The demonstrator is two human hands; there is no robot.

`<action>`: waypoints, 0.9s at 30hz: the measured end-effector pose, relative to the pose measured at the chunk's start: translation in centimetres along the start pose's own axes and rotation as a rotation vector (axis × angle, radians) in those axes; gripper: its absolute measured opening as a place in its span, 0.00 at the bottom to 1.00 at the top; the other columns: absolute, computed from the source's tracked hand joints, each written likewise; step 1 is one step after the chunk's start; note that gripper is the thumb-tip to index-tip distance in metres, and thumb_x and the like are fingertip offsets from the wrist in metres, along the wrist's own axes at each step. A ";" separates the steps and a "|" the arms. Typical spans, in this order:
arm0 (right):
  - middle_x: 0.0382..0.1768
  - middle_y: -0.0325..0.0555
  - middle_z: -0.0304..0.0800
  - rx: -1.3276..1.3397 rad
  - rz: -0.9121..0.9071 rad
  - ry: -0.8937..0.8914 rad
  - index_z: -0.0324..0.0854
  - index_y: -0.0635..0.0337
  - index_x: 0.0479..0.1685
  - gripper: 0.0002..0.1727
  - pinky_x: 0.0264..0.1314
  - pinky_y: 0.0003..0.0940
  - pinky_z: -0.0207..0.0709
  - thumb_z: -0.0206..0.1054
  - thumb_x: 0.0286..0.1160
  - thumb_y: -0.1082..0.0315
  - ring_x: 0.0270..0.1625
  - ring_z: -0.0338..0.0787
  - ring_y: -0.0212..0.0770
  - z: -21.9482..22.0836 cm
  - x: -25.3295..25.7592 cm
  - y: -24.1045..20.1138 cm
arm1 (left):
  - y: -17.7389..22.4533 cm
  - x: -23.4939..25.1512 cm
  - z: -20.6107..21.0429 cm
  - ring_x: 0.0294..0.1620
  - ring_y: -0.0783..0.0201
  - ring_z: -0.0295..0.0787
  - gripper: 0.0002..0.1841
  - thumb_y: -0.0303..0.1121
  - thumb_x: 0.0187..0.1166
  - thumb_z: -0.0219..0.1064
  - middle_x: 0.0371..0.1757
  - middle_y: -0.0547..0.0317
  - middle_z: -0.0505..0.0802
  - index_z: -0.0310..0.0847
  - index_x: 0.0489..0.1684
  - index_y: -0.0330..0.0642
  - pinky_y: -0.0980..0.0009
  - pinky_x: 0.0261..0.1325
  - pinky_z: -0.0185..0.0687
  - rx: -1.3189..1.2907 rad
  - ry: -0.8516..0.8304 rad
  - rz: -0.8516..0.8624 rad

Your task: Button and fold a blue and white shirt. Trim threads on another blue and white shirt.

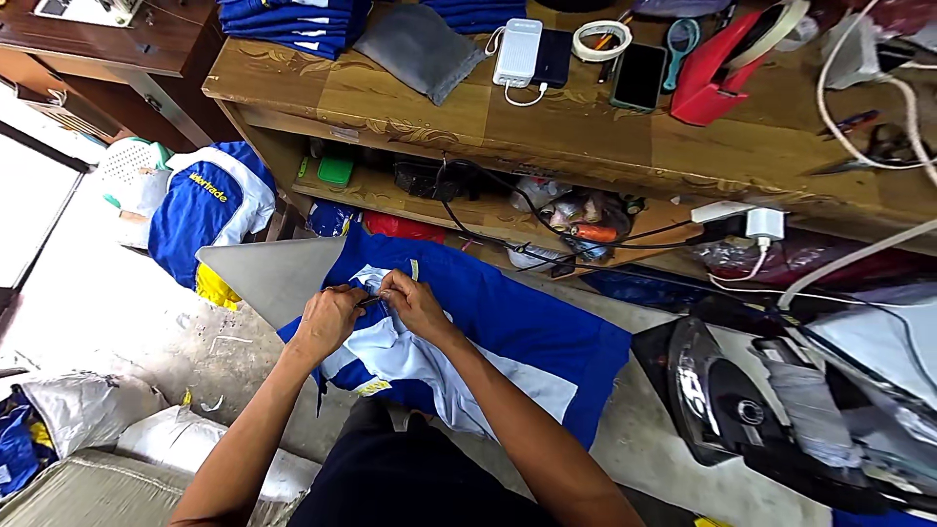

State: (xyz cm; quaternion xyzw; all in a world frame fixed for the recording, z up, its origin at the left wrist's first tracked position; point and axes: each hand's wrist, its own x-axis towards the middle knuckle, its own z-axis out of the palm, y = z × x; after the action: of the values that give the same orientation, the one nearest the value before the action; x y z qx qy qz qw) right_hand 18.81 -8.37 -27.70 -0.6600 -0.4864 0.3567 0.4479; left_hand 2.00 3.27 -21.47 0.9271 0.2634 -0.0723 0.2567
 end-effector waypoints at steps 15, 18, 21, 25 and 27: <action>0.50 0.50 0.94 -0.144 0.061 0.250 0.85 0.65 0.55 0.17 0.62 0.49 0.87 0.52 0.93 0.64 0.52 0.94 0.44 -9.3 -1.2 0.3 | -2.0 1.1 0.6 0.47 0.53 0.93 0.19 0.42 0.81 0.66 0.48 0.49 0.95 0.87 0.62 0.41 0.49 0.56 0.87 -0.233 0.211 -0.119; 0.64 0.64 0.88 -0.425 0.270 0.496 0.83 0.66 0.68 0.20 0.73 0.67 0.74 0.58 0.90 0.62 0.70 0.84 0.65 -16.0 -3.1 0.3 | -1.2 1.9 0.7 0.46 0.48 0.94 0.14 0.43 0.80 0.67 0.43 0.50 0.96 0.91 0.50 0.43 0.40 0.52 0.85 -0.184 0.221 -0.149; 0.63 0.63 0.87 -0.530 0.322 0.549 0.78 0.64 0.72 0.21 0.68 0.65 0.78 0.62 0.86 0.63 0.67 0.86 0.64 -17.6 -4.8 0.8 | 0.2 3.2 1.9 0.53 0.44 0.94 0.16 0.45 0.82 0.63 0.47 0.48 0.96 0.92 0.47 0.45 0.35 0.57 0.83 -0.065 -0.045 0.013; 0.35 0.54 0.92 -0.386 0.337 0.155 0.87 0.65 0.45 0.24 0.48 0.55 0.87 0.59 0.88 0.50 0.38 0.93 0.50 -10.3 -5.9 0.5 | 1.8 4.2 4.1 0.58 0.39 0.92 0.24 0.54 0.78 0.67 0.55 0.43 0.95 0.87 0.63 0.47 0.33 0.60 0.81 0.065 -0.267 0.005; 0.39 0.56 0.93 -0.444 0.383 -0.090 0.89 0.63 0.45 0.30 0.54 0.60 0.83 0.60 0.84 0.41 0.47 0.93 0.55 -5.8 -6.4 0.3 | 2.0 4.0 4.9 0.56 0.38 0.92 0.27 0.54 0.74 0.71 0.52 0.42 0.95 0.84 0.63 0.45 0.33 0.58 0.81 0.079 -0.272 -0.055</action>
State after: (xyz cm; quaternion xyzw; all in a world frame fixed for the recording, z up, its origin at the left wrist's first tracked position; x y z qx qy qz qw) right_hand 22.45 -16.01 -25.72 -0.8051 -0.4386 0.3483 0.1951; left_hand 6.48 1.08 -25.82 0.9105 0.2485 -0.2149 0.2512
